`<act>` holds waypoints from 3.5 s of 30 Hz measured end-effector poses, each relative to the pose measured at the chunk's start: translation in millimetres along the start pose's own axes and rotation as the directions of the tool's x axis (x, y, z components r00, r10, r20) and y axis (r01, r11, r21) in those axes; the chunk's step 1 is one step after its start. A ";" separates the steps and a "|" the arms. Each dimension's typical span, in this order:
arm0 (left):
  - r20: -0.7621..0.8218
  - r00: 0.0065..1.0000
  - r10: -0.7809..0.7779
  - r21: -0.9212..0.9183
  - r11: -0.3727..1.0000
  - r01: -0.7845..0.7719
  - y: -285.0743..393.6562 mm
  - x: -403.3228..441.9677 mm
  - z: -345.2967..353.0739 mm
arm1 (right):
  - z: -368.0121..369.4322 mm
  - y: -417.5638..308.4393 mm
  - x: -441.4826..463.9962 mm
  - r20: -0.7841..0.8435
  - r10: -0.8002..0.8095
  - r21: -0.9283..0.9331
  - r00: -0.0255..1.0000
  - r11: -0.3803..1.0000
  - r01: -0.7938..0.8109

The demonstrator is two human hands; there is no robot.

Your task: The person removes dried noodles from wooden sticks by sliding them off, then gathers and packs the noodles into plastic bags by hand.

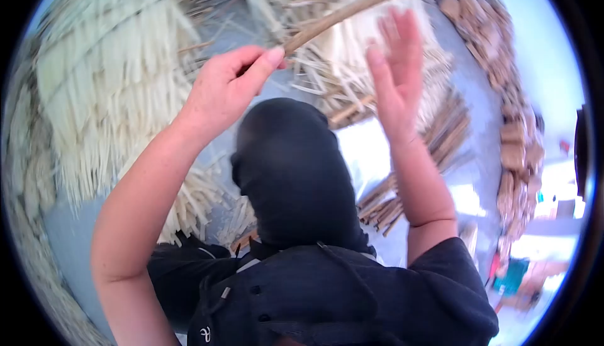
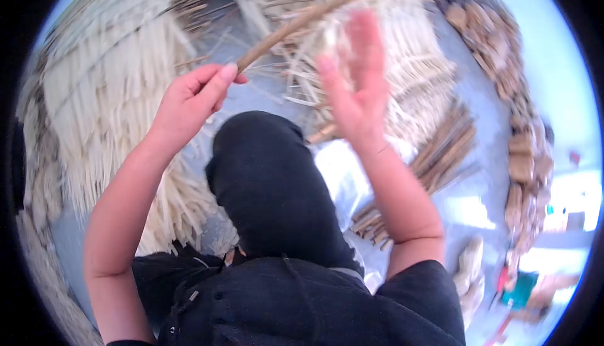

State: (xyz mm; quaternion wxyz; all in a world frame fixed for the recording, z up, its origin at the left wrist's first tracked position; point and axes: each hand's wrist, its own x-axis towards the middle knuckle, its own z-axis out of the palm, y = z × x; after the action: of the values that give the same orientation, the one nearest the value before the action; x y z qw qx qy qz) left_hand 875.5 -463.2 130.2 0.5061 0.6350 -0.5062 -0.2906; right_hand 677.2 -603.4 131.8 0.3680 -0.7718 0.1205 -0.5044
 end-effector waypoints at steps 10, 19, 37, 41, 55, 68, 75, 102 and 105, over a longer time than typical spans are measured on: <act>0.450 0.893 -0.020 -0.243 0.959 0.144 70.4 -30.5 200.5 | -107.7 -47.2 -88.0 -0.435 0.450 0.365 0.780 0.880 -0.304; 0.229 0.968 0.104 0.018 0.994 -0.111 33.7 16.4 185.9 | -245.9 145.2 -328.1 -0.787 0.359 -0.452 0.501 0.216 -0.865; -0.950 0.204 -0.235 -0.071 0.801 0.595 -36.0 -405.9 -138.1 | -173.6 222.3 -348.0 -0.270 0.645 -0.747 0.715 0.328 -0.578; -0.804 -0.300 -0.513 -0.501 0.312 0.807 -66.4 -600.4 -44.5 | -182.7 319.7 -341.7 -0.395 0.729 -0.706 0.559 0.149 -0.693; -0.323 -0.598 -0.733 -0.835 -0.077 0.545 -74.5 -683.0 182.0 | -154.0 301.4 -319.2 -0.184 0.931 -0.841 0.314 0.016 -0.540; -0.369 -0.546 -0.752 -0.821 -0.011 0.570 -86.0 -681.9 177.8 | -177.9 324.3 -370.4 -0.333 0.853 -0.774 0.401 -0.004 -0.634; -0.393 -0.537 -0.747 -0.815 0.013 0.579 -86.4 -678.8 175.1 | -173.7 304.7 -384.2 -0.297 0.887 -0.754 0.353 0.008 -0.657; -0.439 -0.442 -0.783 -0.749 0.048 0.660 -121.7 -672.5 133.1 | -140.3 189.2 -411.1 -0.011 0.999 -0.689 0.043 0.024 -0.724; -0.441 -0.438 -0.784 -0.746 0.048 0.664 -124.8 -673.1 129.7 | -137.7 180.7 -413.7 0.015 1.000 -0.693 0.005 0.014 -0.721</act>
State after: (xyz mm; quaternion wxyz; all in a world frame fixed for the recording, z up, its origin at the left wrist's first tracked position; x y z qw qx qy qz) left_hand 590.2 119.2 -124.6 0.3565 0.7962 0.4386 -0.2158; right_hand 400.0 -560.8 -248.0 0.4033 -0.6614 0.6153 0.1460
